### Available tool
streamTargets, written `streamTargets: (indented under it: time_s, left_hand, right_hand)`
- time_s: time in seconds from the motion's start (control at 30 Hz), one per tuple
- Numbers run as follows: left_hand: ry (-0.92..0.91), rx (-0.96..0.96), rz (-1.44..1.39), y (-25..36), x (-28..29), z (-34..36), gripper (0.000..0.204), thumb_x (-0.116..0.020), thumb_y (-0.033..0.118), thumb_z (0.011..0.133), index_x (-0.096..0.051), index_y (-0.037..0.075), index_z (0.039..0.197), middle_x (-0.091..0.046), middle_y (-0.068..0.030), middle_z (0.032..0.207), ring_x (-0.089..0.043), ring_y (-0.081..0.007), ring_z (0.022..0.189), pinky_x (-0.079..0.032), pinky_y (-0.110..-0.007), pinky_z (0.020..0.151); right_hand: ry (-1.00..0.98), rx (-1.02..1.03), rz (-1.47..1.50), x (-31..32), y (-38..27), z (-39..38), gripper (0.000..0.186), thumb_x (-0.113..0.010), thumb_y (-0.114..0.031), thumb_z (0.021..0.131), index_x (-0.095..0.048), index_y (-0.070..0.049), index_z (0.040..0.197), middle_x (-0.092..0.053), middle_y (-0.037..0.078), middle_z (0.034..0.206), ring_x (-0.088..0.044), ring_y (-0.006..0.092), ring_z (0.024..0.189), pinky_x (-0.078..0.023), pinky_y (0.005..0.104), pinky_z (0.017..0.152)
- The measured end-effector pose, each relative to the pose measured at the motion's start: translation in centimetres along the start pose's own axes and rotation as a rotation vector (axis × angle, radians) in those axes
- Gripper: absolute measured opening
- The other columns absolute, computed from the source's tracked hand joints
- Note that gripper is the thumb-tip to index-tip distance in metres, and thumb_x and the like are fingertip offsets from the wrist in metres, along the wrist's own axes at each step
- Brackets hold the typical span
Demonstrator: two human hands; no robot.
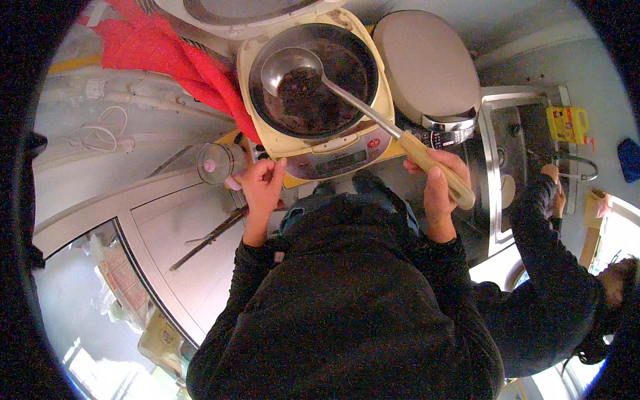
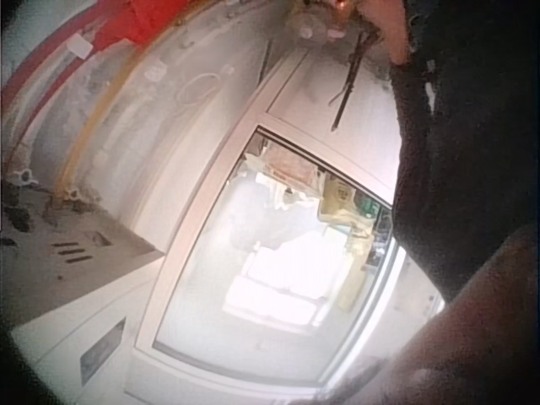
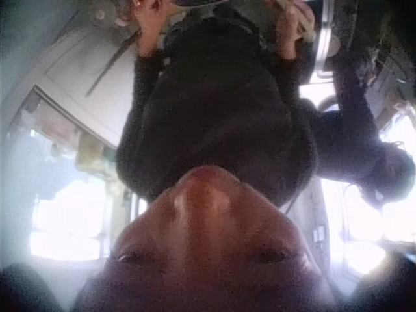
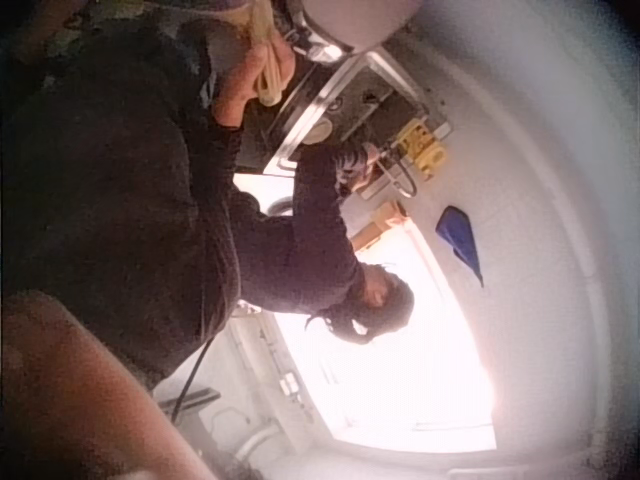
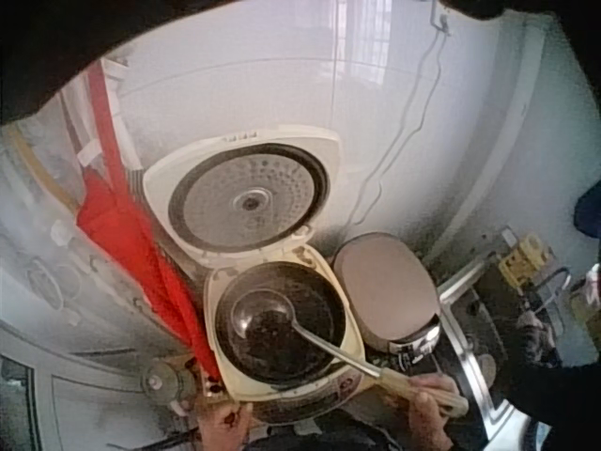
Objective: The person stirs a dark liquid in a rice cooker, adds water from a jug, washes the lid, and then carries the pot to a table. They place the pot on the table and stir again before returning to the kitchen.
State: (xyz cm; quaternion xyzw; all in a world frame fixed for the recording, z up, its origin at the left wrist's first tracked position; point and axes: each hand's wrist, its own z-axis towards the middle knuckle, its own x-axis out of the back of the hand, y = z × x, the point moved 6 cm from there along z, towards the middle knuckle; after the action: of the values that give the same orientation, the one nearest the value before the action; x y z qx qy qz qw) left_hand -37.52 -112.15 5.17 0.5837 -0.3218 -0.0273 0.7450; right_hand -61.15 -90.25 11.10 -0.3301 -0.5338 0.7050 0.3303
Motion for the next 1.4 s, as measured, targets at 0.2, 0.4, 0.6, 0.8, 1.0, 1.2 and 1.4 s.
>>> streamTargets:
  time_s: [0.2, 0.4, 0.6, 0.8, 1.0, 1.2, 1.4]
  left_hand:
    - [0.021, -0.004, 0.033, 0.1, 0.2, -0.1, 0.019, -0.068, 0.014, 0.076, -0.057, 0.001, 0.068, -0.043, -0.0069, 0.052, -0.036, -0.0102, 0.044, -0.031, -0.026, 0.042]
    - [0.042, -0.001, -0.009, -0.1, 0.2, -0.1, 0.016, -0.068, 0.015, 0.076, -0.061, 0.0, 0.074, -0.043, -0.0054, 0.052, -0.036, -0.0097, 0.044, -0.03, -0.026, 0.042]
    - [0.009, -0.043, 0.044, 0.5, 0.0, -0.1, 0.015, -0.067, 0.013, 0.078, -0.061, 0.0, 0.074, -0.047, 0.0003, 0.053, -0.037, -0.0045, 0.046, -0.029, -0.022, 0.042]
    - [0.022, -0.035, 0.06, 0.6, 0.5, -0.1, 0.017, -0.067, 0.015, 0.077, -0.059, 0.001, 0.072, -0.045, -0.0014, 0.053, -0.038, -0.0063, 0.046, -0.03, -0.023, 0.043]
    - [0.077, -0.047, 0.06, 0.6, 1.9, -0.3, 0.018, -0.068, 0.016, 0.076, -0.058, 0.001, 0.071, -0.044, -0.006, 0.05, -0.039, -0.0108, 0.043, -0.032, -0.026, 0.042]
    - [0.076, 0.05, -0.002, -0.6, 2.6, -0.2, 0.021, -0.068, 0.016, 0.077, -0.056, 0.001, 0.068, -0.042, -0.0058, 0.05, -0.037, -0.0103, 0.044, -0.031, -0.026, 0.043]
    - [0.078, -0.076, 0.084, -1.0, 3.7, 0.2, 0.03, -0.066, 0.017, 0.078, -0.046, 0.002, 0.062, -0.04, -0.0065, 0.049, -0.036, -0.0127, 0.045, -0.031, -0.028, 0.043]
  right_hand:
    - [-0.014, 0.01, -0.007, 0.2, -0.1, -0.2, 0.04, -0.056, -0.029, 0.084, -0.051, 0.007, 0.1, -0.06, 0.025, 0.085, -0.064, 0.0308, 0.069, -0.055, 0.0365, 0.061]
    - [-0.068, 0.065, 0.033, -0.2, -0.6, -0.2, 0.034, -0.058, -0.022, 0.083, -0.052, 0.007, 0.099, -0.061, 0.024, 0.086, -0.064, 0.0295, 0.073, -0.054, 0.036, 0.062]
    - [-0.45, 0.573, -0.611, -4.5, -2.7, 1.2, 0.024, -0.067, -0.008, 0.071, -0.061, -0.002, 0.093, -0.062, 0.018, 0.084, -0.063, 0.0264, 0.068, -0.051, 0.0293, 0.059]
    - [-0.355, 0.557, -0.594, -6.1, -0.2, 3.6, 0.022, -0.067, -0.004, 0.071, -0.062, -0.004, 0.093, -0.063, 0.013, 0.083, -0.062, 0.025, 0.069, -0.05, 0.0285, 0.06]
    - [-0.165, 0.097, -0.266, -5.6, 2.9, 3.6, 0.015, -0.063, -0.006, 0.08, -0.06, -0.001, 0.094, -0.065, 0.009, 0.085, -0.06, 0.0138, 0.068, -0.048, 0.0249, 0.063]
    - [0.047, -0.309, -0.065, -4.0, 3.1, 3.0, 0.02, -0.058, -0.01, 0.085, -0.057, 0.004, 0.098, -0.062, 0.014, 0.087, -0.065, 0.0198, 0.073, -0.055, 0.0271, 0.067]
    - [-0.301, 0.24, -0.477, -5.2, -2.3, 1.1, 0.016, -0.062, -0.006, 0.081, -0.058, 0.001, 0.096, -0.063, 0.013, 0.089, -0.065, 0.0198, 0.076, -0.052, 0.0288, 0.064]
